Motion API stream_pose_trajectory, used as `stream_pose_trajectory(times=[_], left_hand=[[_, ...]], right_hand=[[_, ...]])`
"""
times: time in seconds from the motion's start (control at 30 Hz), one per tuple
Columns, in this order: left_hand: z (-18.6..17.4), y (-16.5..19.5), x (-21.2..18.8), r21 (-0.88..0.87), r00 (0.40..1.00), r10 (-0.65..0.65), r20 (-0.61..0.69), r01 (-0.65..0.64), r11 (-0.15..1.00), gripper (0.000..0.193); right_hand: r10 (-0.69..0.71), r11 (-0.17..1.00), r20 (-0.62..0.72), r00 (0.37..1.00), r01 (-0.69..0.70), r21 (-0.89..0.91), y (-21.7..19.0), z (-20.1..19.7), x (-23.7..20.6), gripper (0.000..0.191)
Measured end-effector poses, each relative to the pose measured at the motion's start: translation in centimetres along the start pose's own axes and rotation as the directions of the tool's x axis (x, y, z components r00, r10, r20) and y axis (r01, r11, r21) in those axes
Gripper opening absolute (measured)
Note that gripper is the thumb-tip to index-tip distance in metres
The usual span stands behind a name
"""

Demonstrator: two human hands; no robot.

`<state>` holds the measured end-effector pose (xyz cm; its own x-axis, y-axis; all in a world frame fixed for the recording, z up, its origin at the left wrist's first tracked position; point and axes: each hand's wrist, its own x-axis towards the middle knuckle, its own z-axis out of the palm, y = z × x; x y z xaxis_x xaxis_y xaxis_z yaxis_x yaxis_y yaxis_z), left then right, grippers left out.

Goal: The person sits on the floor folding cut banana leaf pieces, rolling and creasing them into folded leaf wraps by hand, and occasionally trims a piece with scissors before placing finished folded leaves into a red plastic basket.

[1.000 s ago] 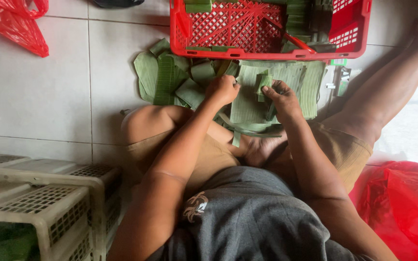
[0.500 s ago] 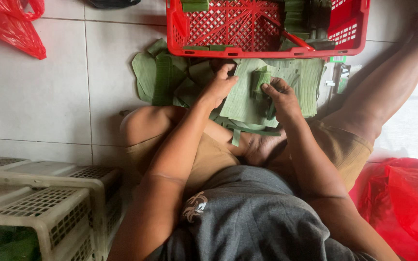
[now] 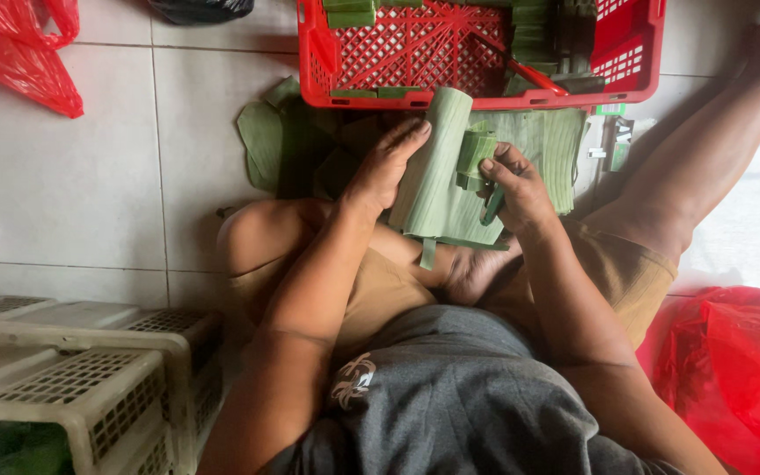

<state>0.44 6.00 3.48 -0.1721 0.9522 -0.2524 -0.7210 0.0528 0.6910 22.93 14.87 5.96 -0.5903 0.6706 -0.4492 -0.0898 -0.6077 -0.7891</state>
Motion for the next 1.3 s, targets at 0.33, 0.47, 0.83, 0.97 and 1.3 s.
stream_pose_trajectory(times=[0.33,0.47,0.83,0.97,1.3], left_hand=[[6.2,3.0,-4.0,-0.011,0.979,-0.022,0.202,0.025,1.000,0.042],[7.3,2.7,-4.1,0.116,0.991,-0.003,0.131,-0.012,0.993,0.047],[4.3,-1.9,-2.5,0.212,0.980,0.077,0.182,-0.115,0.971,0.069],[2.7,-3.6,-1.7,0.071,0.993,-0.008,0.120,-0.001,0.997,0.049],[3.0,-5.2,-1.1,0.217,0.993,0.118,0.011,-0.118,0.969,0.028]], right_hand=[[-0.123,0.991,-0.028,0.992,0.121,-0.062,-2.9,4.6,-2.6,0.028],[-0.088,0.987,0.006,0.996,0.088,-0.135,-2.0,5.1,-2.0,0.026],[-0.057,0.990,0.090,0.994,0.068,-0.125,-1.0,2.4,-1.1,0.024],[-0.090,0.810,-0.034,0.995,0.053,-0.583,-2.4,2.9,-2.2,0.017],[-0.433,0.407,0.156,0.888,0.347,-0.845,-3.1,7.0,-4.8,0.036]])
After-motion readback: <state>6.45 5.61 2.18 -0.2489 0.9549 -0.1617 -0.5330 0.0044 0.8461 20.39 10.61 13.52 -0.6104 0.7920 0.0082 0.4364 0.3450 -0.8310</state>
